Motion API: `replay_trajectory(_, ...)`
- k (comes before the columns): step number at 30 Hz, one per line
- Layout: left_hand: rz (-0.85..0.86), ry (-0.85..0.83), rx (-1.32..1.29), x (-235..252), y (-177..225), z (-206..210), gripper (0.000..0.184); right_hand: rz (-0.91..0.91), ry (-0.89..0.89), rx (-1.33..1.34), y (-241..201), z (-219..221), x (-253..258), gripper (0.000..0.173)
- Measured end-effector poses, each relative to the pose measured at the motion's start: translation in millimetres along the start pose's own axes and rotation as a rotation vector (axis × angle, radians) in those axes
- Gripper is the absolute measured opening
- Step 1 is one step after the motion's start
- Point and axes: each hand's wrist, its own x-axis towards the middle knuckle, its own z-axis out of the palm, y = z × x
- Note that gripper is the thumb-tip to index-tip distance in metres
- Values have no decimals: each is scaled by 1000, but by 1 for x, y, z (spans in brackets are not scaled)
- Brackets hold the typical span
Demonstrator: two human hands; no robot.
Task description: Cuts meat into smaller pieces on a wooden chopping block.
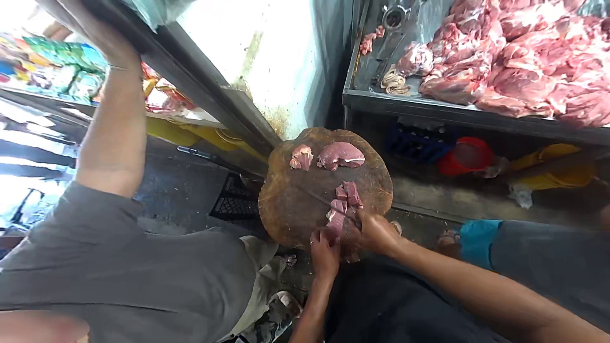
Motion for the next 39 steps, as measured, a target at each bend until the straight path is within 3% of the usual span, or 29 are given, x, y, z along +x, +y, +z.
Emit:
replay_trajectory(3, 46, 19, 59, 6, -7, 11, 29, 122, -196, -86, 9, 7, 14, 45)
replay_trajectory(5, 47, 9, 51, 6, -4, 7, 32, 96, -139, -28, -18, -25, 4, 46)
replay_trajectory(8, 25, 70, 8, -6, -3, 3, 39, -3, 53, 72, -26, -22, -13, 39)
replay_trajectory(11, -13, 12, 167, -12, -3, 8, 53, 79, -173, -63, 3, 20, -8, 42)
replay_trajectory(13, -1, 2, 211, 5, -2, 12, 46, 163, -248, -76, 16, 31, 7, 45)
replay_trajectory(16, -40, 94, 68, 33, 26, -4, 38, 174, -154, 5, 10, 3, 15, 45)
replay_trajectory(18, 39, 130, 35, 51, 36, -4, 34, 135, -110, 7, 2, -31, 29, 40)
replay_trajectory(22, 105, -48, 82, 54, 18, 10, 39, 7, -20, 88, -44, -79, 18, 34)
replay_trajectory(25, 110, 29, -20, 33, 12, 7, 39, -49, 119, 120, -40, -48, 2, 34)
replay_trajectory(28, 85, 71, 63, 29, 14, 8, 38, 131, -108, -43, -2, 3, 13, 44)
replay_trajectory(30, 122, 115, 136, 37, 6, 20, 36, 182, -180, -75, 1, 0, 20, 43)
replay_trajectory(34, 109, 113, -25, 32, -1, 19, 29, 50, 37, 38, -31, -37, -2, 38)
replay_trajectory(36, 88, 151, -80, 22, -4, 13, 27, -19, 124, 73, -31, -24, -8, 37)
replay_trajectory(37, 63, 150, -69, 18, -3, 9, 29, -13, 92, 32, -22, -6, -7, 37)
replay_trajectory(39, 48, 109, 1, 16, 1, 9, 34, 98, -147, -83, -5, 18, 8, 41)
